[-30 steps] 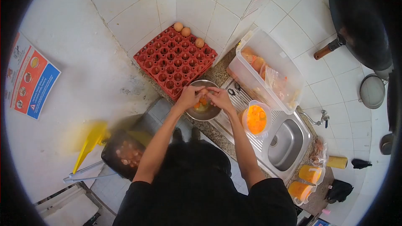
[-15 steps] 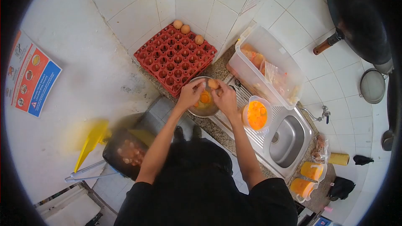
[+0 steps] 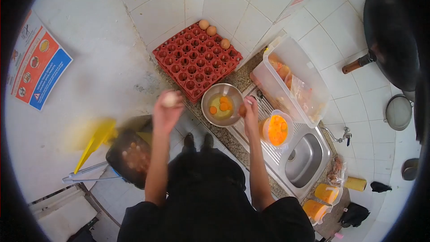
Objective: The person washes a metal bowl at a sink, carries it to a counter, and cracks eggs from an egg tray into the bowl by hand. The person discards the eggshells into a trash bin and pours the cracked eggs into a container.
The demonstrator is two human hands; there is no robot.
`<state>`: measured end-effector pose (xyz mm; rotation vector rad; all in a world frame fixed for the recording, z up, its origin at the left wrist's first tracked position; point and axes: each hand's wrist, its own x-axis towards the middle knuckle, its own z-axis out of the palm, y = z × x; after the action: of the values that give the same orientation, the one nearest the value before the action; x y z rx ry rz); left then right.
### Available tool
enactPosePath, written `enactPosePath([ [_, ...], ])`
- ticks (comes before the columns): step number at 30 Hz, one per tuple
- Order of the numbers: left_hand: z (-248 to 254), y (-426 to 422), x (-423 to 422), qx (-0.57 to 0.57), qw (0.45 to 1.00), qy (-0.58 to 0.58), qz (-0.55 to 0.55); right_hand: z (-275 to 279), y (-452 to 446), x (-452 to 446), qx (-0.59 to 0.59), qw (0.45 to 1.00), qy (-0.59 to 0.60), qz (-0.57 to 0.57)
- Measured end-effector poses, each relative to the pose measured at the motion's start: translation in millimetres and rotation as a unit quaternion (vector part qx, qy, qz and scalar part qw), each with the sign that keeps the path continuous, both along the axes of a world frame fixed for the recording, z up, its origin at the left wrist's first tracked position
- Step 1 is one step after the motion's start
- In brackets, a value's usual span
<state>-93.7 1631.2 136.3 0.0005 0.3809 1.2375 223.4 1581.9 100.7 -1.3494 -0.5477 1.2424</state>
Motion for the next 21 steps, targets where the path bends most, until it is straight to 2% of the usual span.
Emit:
enactPosePath([
  [1, -23.0, -12.9, -36.2, -0.018, 0.998, 0.014, 0.064, -11.8, -3.1, 8.5, -0.007, 0.995, 0.095, -0.011],
  [3, -74.1, -44.6, -117.0, -0.05, 0.969, 0.165, 0.175, -6.4, -9.1, 16.3, -0.029, 0.982, 0.188, 0.005],
  [4, -131.4, -67.2, -166.7, -0.107, 0.931, 0.238, 0.256, -3.3, -12.1, 17.8, -0.04, 0.971, 0.234, 0.012],
  [5, -167.1, -94.0, -201.5, -0.106, 0.895, 0.325, 0.288, -1.9, -11.4, 17.1, -0.034, 0.98, 0.194, 0.016],
  [6, -137.6, -128.0, -196.0, -0.049, 0.858, 0.449, 0.246, -0.2, -5.7, 15.1, -0.028, 0.988, 0.154, 0.021],
  [8, -145.4, -168.7, -238.0, -0.226, 0.86, 0.416, 0.191, 3.2, 13.6, 11.1, 0.009, 0.999, 0.047, 0.015],
  [10, -253.6, -227.9, -303.5, -0.174, 0.839, 0.466, 0.218, 8.3, 42.5, 6.7, 0.071, 0.994, -0.083, -0.012],
  [12, -234.9, -251.3, -285.0, -0.225, 0.777, 0.539, 0.233, 25.8, 80.8, 2.9, 0.173, 0.967, -0.126, -0.14],
  [14, -245.4, -268.3, -283.3, -0.232, 0.795, 0.508, 0.235, 55.4, 119.9, -0.5, 0.261, 0.914, -0.152, -0.272],
  [16, -304.0, -285.5, -291.0, -0.28, 0.77, 0.508, 0.266, 91.5, 157.8, -4.4, 0.334, 0.837, -0.16, -0.404],
  [17, -319.2, -283.0, -293.1, -0.304, 0.755, 0.508, 0.281, 100.8, 175.6, -5.4, 0.329, 0.817, -0.175, -0.441],
  [18, -318.4, -274.9, -290.3, -0.274, 0.743, 0.552, 0.261, 109.3, 192.3, -6.0, 0.323, 0.795, -0.19, -0.477],
  [19, -311.7, -264.3, -278.6, -0.244, 0.728, 0.594, 0.241, 116.6, 207.0, -4.3, 0.316, 0.773, -0.204, -0.511],
  [20, -297.4, -251.5, -260.6, -0.213, 0.71, 0.634, 0.221, 111.9, 224.5, 1.8, 0.3, 0.793, -0.218, -0.484],
  [21, -227.3, -227.1, -222.3, -0.202, 0.663, 0.707, 0.141, 95.7, 242.7, 10.0, 0.282, 0.812, -0.231, -0.455],
])
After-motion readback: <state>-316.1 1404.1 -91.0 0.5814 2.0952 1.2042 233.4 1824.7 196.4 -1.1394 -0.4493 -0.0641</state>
